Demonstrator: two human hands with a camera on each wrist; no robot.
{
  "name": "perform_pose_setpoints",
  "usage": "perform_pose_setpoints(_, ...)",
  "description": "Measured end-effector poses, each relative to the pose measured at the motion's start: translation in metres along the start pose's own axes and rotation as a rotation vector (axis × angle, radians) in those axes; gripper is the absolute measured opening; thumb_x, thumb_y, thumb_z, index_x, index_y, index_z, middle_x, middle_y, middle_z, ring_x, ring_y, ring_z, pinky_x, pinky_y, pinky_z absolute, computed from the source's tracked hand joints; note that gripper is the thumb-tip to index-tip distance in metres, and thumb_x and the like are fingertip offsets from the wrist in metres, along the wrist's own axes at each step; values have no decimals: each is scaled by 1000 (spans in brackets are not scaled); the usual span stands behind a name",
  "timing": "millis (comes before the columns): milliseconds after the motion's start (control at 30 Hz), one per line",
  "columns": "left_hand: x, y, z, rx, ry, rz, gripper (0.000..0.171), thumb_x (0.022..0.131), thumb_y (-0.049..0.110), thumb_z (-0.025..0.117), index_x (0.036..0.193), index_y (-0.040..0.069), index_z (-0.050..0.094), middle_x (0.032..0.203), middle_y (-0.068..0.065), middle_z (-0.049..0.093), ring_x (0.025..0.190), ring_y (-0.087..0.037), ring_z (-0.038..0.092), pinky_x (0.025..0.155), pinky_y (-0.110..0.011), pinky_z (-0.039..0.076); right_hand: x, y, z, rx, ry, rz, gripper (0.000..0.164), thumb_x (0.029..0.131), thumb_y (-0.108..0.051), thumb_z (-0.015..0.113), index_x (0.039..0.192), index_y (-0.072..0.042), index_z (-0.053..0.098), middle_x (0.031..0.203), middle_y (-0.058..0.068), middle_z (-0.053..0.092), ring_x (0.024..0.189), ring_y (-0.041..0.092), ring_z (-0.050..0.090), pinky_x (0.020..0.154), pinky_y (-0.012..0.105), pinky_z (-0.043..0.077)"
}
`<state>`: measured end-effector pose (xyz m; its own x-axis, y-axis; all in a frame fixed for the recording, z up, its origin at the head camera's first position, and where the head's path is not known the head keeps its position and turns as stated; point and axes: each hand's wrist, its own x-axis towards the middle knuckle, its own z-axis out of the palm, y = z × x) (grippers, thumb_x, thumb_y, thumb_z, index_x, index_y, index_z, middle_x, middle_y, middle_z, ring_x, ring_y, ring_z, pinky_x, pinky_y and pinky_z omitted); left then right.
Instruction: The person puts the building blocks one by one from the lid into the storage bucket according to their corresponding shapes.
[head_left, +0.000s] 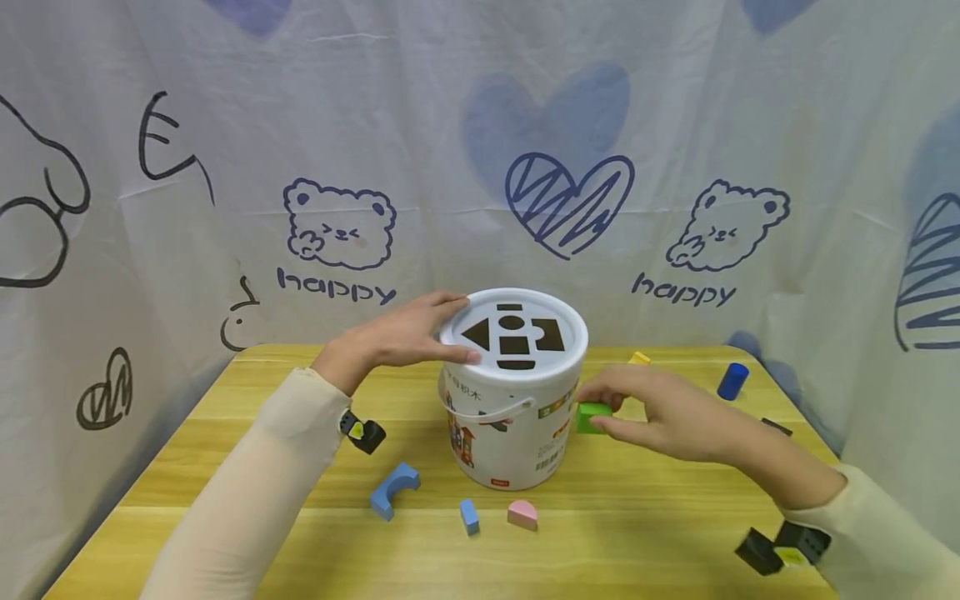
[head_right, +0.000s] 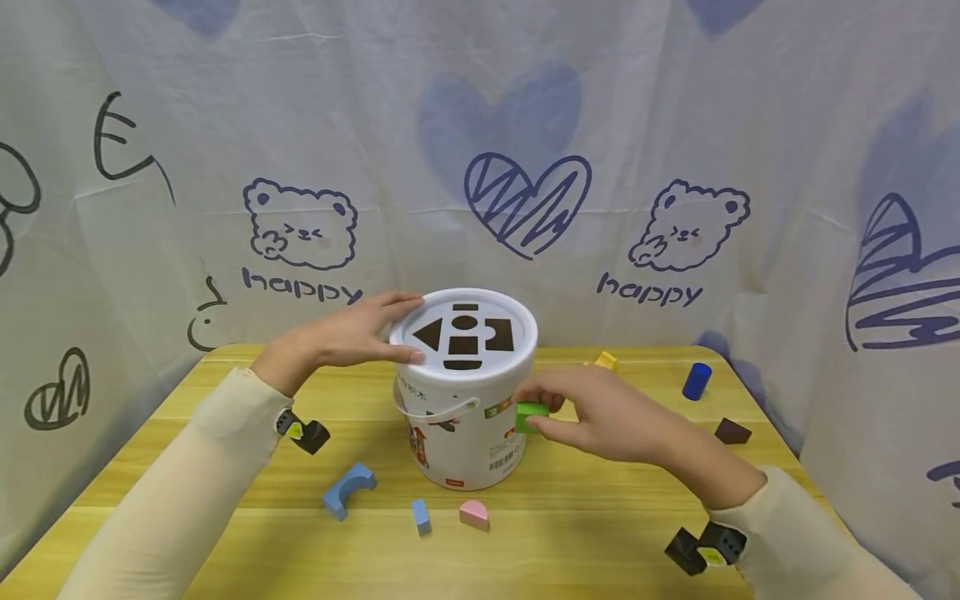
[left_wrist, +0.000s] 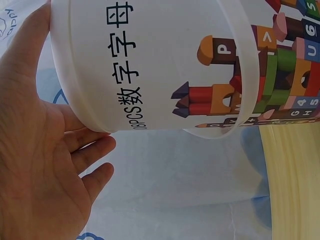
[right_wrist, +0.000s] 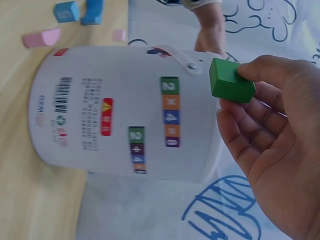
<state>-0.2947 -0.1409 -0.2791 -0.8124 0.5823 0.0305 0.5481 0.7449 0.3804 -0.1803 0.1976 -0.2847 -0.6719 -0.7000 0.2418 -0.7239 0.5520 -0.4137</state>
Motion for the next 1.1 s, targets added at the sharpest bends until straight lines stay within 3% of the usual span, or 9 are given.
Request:
perform_pose_setpoints(233, 0, 0, 0, -3, 1, 3, 103, 79, 71, 63, 155, 10, 29, 157, -10, 27, 139, -32, 33, 112, -54, 30, 17, -2, -12, 20, 72, -58, 26, 93, -14, 68, 119, -12, 66, 108, -13, 64, 91, 7, 59, 78, 29, 56)
perform_pose_setpoints(533, 0, -1, -1, -5, 1, 2, 102, 80, 70, 63, 155, 10, 29, 157, -10, 27, 139, -32, 32, 112, -54, 30, 46, 5, -25, 24, 87, -98, 23, 93, -11, 67, 116, -10, 68, 101, -9, 66, 89, 8, 60, 82, 32, 56)
perform_pose_setpoints(733, 0, 0, -1, -2, 2, 16, 102, 80, 69, 64, 154, 9, 29, 157, -11, 28, 140, -32, 31, 112, -55, 29, 64, 8, -32, -13, 81, -27, 25, 92, -14, 69, 116, -11, 69, 101, -5, 67, 92, 13, 62, 81, 34, 56)
perform_pose_setpoints(1100, 0, 1, -2, -13, 0, 20, 104, 79, 72, 63, 154, 8, 29, 157, -11, 27, 139, -33, 32, 111, -55, 30, 110, 16, -46, -11, -12, 128, 28, 96, -21, 65, 122, -10, 65, 106, 1, 68, 99, 21, 63, 87, 41, 54)
